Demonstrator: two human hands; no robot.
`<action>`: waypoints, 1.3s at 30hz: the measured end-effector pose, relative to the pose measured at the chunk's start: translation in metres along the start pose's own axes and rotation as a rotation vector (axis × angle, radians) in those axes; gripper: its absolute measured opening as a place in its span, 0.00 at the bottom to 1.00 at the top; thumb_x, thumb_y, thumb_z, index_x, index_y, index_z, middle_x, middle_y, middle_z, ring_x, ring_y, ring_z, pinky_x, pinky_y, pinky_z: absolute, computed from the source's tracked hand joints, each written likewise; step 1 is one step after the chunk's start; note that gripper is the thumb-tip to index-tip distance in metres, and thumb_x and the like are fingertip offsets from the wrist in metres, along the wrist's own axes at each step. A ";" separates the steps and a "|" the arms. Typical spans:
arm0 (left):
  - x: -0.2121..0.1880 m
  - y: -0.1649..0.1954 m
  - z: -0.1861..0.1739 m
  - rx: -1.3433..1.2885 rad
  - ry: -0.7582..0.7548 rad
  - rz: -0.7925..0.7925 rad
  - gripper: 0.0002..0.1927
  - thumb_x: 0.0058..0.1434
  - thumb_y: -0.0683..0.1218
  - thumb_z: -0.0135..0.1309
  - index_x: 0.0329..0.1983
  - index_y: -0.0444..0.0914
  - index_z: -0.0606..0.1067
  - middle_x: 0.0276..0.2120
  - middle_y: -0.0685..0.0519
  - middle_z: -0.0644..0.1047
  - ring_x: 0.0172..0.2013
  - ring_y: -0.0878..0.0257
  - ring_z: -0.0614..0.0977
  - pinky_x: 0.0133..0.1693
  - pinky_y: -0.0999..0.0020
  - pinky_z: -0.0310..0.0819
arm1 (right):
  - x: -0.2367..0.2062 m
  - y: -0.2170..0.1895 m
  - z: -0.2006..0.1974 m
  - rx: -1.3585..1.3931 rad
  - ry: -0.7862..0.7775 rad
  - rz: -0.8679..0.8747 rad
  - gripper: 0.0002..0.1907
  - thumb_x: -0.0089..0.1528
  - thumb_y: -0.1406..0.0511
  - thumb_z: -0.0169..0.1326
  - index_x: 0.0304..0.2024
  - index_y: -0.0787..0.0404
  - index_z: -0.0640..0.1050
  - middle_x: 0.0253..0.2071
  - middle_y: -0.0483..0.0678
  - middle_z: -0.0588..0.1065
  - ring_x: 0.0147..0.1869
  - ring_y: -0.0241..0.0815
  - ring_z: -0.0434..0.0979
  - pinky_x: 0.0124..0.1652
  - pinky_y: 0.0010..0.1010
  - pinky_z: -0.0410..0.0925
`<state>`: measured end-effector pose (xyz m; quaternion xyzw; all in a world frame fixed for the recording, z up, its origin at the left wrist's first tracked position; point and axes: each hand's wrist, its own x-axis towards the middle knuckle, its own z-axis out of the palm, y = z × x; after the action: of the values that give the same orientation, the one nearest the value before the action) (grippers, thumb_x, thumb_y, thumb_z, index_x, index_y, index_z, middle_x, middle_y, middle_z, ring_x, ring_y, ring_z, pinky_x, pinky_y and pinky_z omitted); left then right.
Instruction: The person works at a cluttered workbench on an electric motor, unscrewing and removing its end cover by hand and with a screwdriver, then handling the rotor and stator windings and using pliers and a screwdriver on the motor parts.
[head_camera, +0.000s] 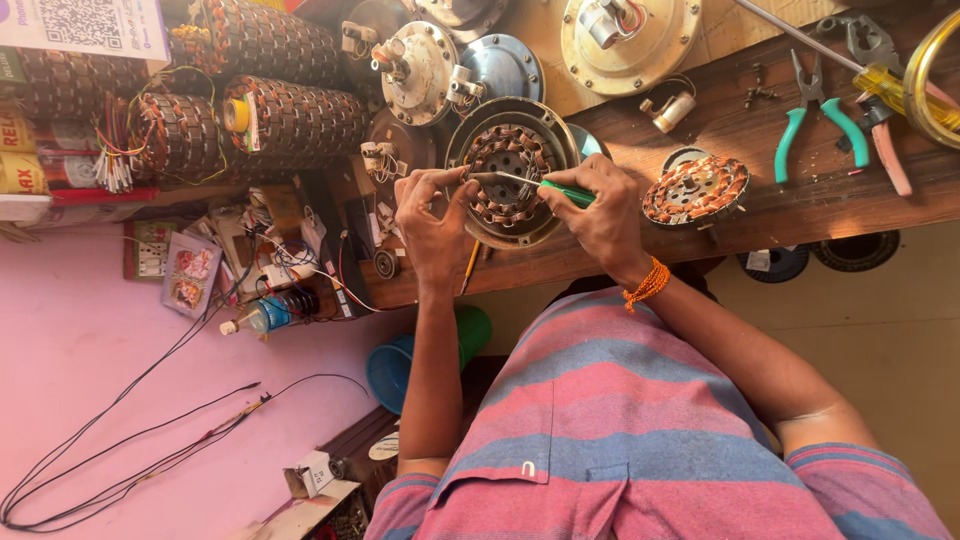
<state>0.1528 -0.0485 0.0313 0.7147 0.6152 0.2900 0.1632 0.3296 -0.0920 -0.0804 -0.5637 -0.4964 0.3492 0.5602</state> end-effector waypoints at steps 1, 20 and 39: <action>0.000 0.001 0.001 -0.016 0.003 -0.005 0.10 0.58 0.42 0.67 0.42 0.38 0.83 0.40 0.53 0.80 0.45 0.60 0.75 0.44 0.66 0.71 | 0.001 0.000 0.000 0.004 -0.003 0.002 0.09 0.59 0.65 0.70 0.41 0.60 0.85 0.34 0.48 0.76 0.37 0.42 0.78 0.38 0.34 0.70; -0.002 0.002 0.003 -0.041 -0.020 0.017 0.10 0.61 0.41 0.65 0.46 0.39 0.81 0.43 0.54 0.78 0.48 0.60 0.75 0.44 0.67 0.73 | 0.007 -0.007 -0.006 -0.018 -0.034 0.057 0.10 0.58 0.65 0.70 0.40 0.60 0.86 0.34 0.48 0.77 0.36 0.41 0.79 0.37 0.33 0.71; 0.000 -0.010 -0.005 -0.039 -0.111 0.167 0.14 0.63 0.37 0.59 0.52 0.40 0.81 0.44 0.52 0.80 0.48 0.57 0.77 0.52 0.64 0.72 | 0.003 -0.010 -0.005 0.022 -0.026 0.099 0.09 0.59 0.66 0.70 0.41 0.61 0.85 0.34 0.49 0.77 0.37 0.41 0.80 0.38 0.31 0.71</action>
<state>0.1417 -0.0471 0.0296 0.7753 0.5376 0.2745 0.1861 0.3335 -0.0919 -0.0690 -0.5770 -0.4712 0.3891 0.5419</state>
